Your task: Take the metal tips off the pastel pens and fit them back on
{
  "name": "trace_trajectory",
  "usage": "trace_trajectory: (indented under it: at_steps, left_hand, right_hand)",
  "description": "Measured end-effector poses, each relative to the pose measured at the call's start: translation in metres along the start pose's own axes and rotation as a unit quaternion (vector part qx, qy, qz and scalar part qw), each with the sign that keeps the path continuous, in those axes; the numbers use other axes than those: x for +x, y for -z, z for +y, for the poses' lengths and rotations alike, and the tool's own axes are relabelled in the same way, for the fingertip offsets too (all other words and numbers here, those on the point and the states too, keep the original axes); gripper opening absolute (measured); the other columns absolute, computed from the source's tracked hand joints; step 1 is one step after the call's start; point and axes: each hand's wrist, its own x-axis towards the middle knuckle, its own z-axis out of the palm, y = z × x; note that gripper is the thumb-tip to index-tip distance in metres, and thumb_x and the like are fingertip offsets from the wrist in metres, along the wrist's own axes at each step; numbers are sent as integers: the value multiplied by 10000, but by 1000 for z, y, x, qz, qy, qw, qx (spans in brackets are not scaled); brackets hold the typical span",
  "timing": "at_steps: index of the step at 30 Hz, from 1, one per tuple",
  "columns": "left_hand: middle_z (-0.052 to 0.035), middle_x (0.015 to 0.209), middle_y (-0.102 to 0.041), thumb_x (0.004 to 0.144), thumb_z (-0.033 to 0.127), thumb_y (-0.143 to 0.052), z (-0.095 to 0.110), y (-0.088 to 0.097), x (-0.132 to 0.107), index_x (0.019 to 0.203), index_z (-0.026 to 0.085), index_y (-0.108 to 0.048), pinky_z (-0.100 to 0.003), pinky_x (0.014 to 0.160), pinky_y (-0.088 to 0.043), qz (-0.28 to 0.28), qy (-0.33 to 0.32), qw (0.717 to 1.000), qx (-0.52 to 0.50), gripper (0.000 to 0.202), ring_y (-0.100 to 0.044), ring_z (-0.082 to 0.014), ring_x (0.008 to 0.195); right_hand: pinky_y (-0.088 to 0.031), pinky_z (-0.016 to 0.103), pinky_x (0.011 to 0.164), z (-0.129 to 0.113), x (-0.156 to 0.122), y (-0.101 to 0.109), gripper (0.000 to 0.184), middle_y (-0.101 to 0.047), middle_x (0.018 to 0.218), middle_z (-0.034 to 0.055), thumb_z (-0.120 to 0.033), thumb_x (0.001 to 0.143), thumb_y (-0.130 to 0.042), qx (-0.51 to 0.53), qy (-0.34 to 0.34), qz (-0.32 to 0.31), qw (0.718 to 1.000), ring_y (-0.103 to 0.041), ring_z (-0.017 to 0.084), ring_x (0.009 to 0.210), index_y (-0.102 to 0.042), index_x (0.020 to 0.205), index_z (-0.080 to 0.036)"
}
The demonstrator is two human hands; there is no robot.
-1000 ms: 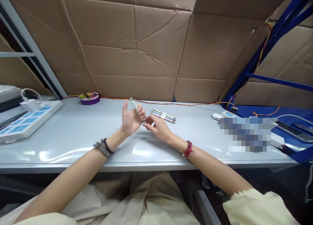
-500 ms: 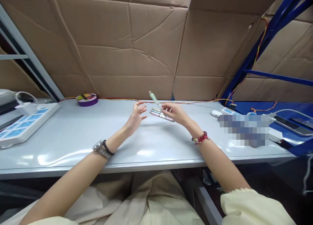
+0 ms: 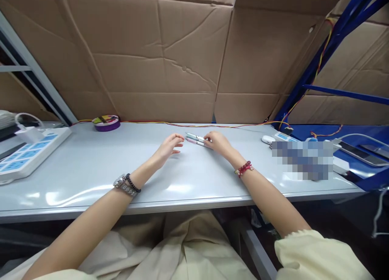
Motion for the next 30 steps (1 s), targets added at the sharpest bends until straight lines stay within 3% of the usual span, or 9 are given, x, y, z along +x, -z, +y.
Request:
trace_trajectory:
  at_steps: [6, 15, 24, 30]
  left_hand:
    - [-25, 1049, -544, 742, 410, -535, 0, 1, 0, 805, 217, -540, -311, 786, -416, -12, 3, 1000, 28, 203, -533, -205, 986]
    - [-28, 1040, -549, 733, 410, -521, 3, 0, -1, 794, 216, -532, -300, 771, -421, -12, 5, 999, 44, 204, -536, -210, 991]
    - [-32, 1054, -541, 733, 425, -521, 4, 0, -2, 797, 214, -525, -296, 769, -418, -16, 6, 999, 50, 220, -528, -213, 1004]
    - [-32, 1039, -548, 722, 439, -527, 4, 0, -2, 786, 217, -533, -304, 769, -420, -17, 7, 998, 52, 230, -531, -215, 997]
  right_hand:
    - [-506, 340, 754, 1, -1, -1, 198, -632, 931, 40, -310, 906, -515, -22, -20, -45, 999, -605, 151, 835, -615, 936, -141]
    - [-502, 382, 811, 22, 2, 7, 240, -591, 1105, 70, -309, 909, -512, -19, -84, -46, 995, -592, 183, 943, -576, 1083, -156]
    - [-511, 368, 795, 29, 4, 1, 239, -591, 1104, 68, -307, 910, -512, 14, -100, -101, 990, -596, 177, 924, -574, 1089, -162]
    - [-512, 371, 790, 31, 3, 4, 246, -593, 1094, 69, -310, 907, -516, 32, -100, -94, 990, -599, 176, 917, -571, 1091, -155]
